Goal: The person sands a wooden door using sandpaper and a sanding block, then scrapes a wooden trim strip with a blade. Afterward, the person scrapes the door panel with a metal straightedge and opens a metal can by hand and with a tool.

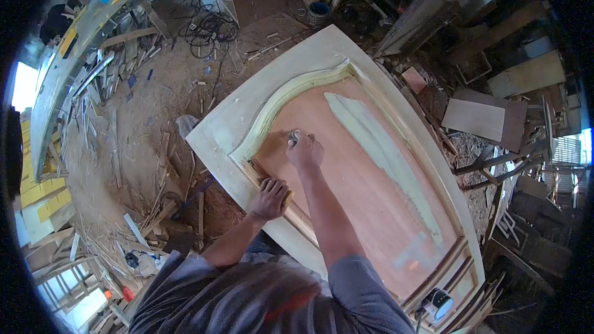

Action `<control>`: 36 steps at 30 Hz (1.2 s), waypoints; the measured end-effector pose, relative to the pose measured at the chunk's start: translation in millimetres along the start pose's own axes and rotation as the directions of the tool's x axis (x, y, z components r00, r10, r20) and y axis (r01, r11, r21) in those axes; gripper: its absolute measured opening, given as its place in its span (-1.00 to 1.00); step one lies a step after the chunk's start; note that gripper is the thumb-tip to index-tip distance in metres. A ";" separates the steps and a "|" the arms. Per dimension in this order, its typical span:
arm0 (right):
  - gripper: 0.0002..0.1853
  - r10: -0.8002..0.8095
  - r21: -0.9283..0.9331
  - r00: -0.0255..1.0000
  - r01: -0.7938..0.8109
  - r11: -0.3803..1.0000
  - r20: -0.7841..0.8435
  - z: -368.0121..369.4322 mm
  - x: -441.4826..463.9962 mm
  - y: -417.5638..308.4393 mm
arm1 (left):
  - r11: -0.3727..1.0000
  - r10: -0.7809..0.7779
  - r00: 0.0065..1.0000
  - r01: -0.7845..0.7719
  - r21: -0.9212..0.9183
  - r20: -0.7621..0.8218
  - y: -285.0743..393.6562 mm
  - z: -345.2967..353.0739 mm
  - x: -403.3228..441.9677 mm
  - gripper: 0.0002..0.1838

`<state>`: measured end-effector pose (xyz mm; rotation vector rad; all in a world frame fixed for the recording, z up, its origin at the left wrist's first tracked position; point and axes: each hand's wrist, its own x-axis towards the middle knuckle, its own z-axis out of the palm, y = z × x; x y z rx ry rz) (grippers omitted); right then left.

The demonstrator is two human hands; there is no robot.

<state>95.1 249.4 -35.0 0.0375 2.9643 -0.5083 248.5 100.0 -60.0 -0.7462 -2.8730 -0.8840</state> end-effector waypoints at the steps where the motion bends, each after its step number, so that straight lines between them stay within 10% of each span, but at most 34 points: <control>1: -0.59 -0.005 -0.013 1.000 0.005 1.000 0.006 -0.7 3.5 2.2 | 1.000 0.008 1.000 -0.008 -0.016 -0.011 1.6 0.7 -0.8 -0.62; 36: -0.67 -0.064 0.004 0.997 0.063 0.998 0.053 -4.7 -5.0 1.6 | 0.999 0.004 0.998 -0.001 0.035 -0.064 3.0 -0.4 1.3 -0.74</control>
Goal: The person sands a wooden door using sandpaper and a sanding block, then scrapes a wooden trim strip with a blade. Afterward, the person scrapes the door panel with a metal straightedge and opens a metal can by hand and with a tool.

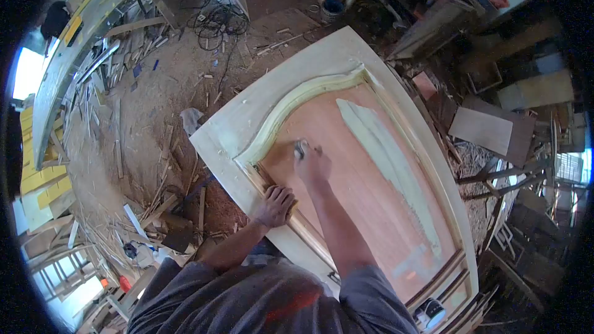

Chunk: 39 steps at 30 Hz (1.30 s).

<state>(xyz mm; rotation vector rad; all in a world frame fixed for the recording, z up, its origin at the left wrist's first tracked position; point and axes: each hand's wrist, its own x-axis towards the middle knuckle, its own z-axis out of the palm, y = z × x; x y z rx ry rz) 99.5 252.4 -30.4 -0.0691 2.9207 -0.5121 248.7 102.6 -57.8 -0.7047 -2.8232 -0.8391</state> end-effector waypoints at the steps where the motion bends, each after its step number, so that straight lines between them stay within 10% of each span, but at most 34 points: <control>1: -0.72 -0.018 -0.011 1.000 0.017 1.000 -0.019 3.6 -3.7 3.3 | 1.000 -0.010 1.000 0.010 0.011 0.012 -0.8 -0.2 2.5 -0.74; 39: -0.74 0.109 0.077 0.966 -0.093 0.993 -0.235 0.6 128.7 20.2 | 0.999 -0.011 1.000 0.012 -0.046 0.023 0.3 -0.8 9.2 -0.71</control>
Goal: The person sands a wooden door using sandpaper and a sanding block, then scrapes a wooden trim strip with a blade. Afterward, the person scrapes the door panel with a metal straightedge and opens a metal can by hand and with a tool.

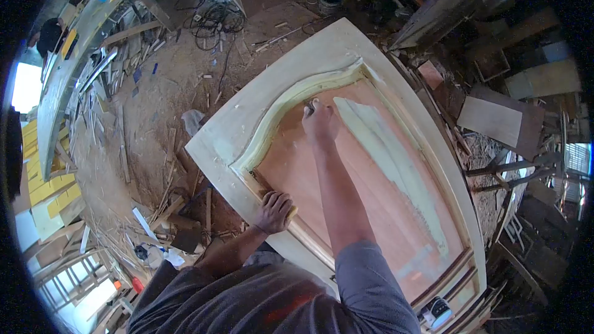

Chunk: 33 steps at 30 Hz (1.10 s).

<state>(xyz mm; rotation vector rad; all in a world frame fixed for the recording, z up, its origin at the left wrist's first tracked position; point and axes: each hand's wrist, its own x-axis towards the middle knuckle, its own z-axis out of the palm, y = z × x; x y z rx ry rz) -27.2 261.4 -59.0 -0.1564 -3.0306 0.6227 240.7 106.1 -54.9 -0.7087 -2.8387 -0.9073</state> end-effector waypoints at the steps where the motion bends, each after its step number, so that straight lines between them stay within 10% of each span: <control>1: -0.74 0.022 -0.017 1.000 -0.022 1.000 0.019 -0.2 1.8 -0.7 | 1.000 0.005 1.000 -0.005 0.001 -0.008 0.0 0.0 2.0 -0.72; 10: -0.76 0.142 0.034 0.990 -0.142 0.989 0.005 -11.9 39.3 19.1 | 1.000 -0.004 1.000 0.004 0.017 0.016 0.1 -2.6 2.6 -0.74; 13: -0.72 -0.150 -0.242 0.981 0.118 0.963 -0.121 -9.7 9.2 21.3 | 0.999 -0.009 1.000 0.008 0.036 0.019 1.6 1.5 5.1 -0.73; 29: -0.75 0.274 -0.021 0.961 -0.274 0.962 0.029 -51.9 113.6 108.1 | 0.999 -0.004 1.000 0.004 0.034 0.010 0.1 0.7 4.7 -0.71; 33: -0.73 -0.001 -0.141 0.980 -0.027 0.990 -0.197 -26.4 89.9 112.9 | 0.999 -0.010 1.000 0.009 0.031 0.011 -3.0 4.4 10.7 -0.70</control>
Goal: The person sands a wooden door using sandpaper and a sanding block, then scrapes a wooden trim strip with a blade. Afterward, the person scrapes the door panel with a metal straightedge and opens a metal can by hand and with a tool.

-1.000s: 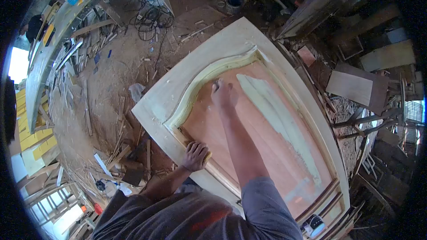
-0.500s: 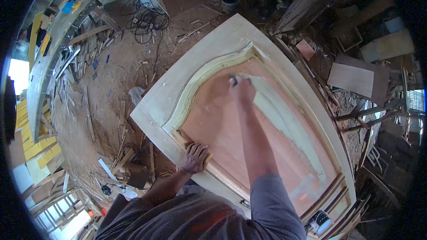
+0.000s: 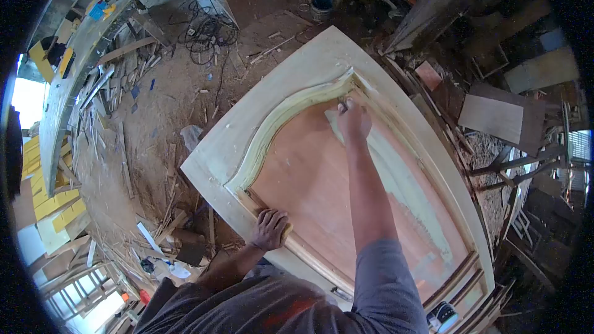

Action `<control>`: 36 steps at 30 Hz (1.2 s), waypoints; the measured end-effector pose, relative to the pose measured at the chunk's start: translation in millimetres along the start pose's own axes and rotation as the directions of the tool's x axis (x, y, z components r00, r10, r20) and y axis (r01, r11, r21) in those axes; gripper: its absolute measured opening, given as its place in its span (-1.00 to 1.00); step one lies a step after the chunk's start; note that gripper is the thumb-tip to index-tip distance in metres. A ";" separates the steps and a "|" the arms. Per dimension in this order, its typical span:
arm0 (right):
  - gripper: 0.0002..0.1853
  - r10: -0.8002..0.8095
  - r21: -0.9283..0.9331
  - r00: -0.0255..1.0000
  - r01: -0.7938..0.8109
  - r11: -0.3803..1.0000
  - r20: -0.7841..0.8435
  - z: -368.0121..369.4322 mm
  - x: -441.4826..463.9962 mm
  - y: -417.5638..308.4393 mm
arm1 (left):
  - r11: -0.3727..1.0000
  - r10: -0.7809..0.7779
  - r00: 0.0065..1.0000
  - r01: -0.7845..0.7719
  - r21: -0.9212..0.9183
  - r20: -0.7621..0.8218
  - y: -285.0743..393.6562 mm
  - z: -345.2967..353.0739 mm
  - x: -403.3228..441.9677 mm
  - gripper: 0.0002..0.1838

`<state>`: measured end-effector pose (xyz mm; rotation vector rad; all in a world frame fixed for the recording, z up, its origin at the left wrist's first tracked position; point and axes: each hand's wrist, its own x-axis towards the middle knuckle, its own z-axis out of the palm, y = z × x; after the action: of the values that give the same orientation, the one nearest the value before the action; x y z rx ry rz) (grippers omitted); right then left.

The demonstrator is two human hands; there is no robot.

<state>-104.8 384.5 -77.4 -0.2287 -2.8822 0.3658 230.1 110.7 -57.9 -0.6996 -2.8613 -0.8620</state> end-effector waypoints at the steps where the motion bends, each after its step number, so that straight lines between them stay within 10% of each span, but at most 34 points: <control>1: -0.73 0.046 0.011 0.997 -0.047 0.999 0.056 1.3 7.7 0.3 | 1.000 -0.002 1.000 0.002 -0.005 -0.003 0.4 -0.3 1.1 -0.71; 4: -0.72 0.250 0.013 0.947 -0.257 0.966 0.200 -15.7 24.7 -2.6 | 1.000 -0.003 1.000 0.003 -0.018 0.003 7.2 -3.8 -9.0 -0.71; 16: -0.73 0.176 -0.007 0.950 -0.180 0.984 0.259 -27.0 21.6 -9.0 | 1.000 0.000 1.000 0.000 -0.009 0.003 6.0 3.1 -12.1 -0.73; 17: -0.73 0.141 -0.012 0.960 -0.142 0.990 0.243 -23.7 19.3 -11.4 | 1.000 -0.002 1.000 0.002 0.004 0.005 1.5 5.2 -8.6 -0.73; 18: -0.72 -0.058 0.005 0.978 0.060 0.998 -0.198 8.0 10.2 5.3 | 1.000 0.000 1.000 0.000 0.003 -0.007 -1.9 5.0 -3.1 -0.73; 22: -0.72 0.265 0.021 0.928 -0.280 0.960 0.263 -15.2 40.3 2.2 | 1.000 -0.005 1.000 0.005 -0.009 0.019 4.4 -1.9 -9.0 -0.72; 28: -0.68 -0.023 0.159 0.996 0.009 0.987 0.086 -21.5 7.6 0.1 | 1.000 -0.015 1.000 0.015 -0.002 -0.009 -0.2 4.7 -7.5 -0.69; 32: -0.68 0.315 -0.028 0.887 -0.325 0.945 0.336 -29.3 30.6 -11.5 | 0.999 -0.007 1.000 0.007 -0.032 0.015 0.5 -2.0 -7.2 -0.70; 36: -0.70 0.056 0.023 0.986 -0.060 0.998 0.160 -19.8 11.0 -0.3 | 1.000 -0.013 1.000 0.013 -0.024 -0.013 -0.3 3.8 -6.6 -0.72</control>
<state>-110.6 390.8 -56.4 -0.2913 -3.0302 0.4543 236.1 109.9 -62.5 -0.6757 -2.8523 -0.9006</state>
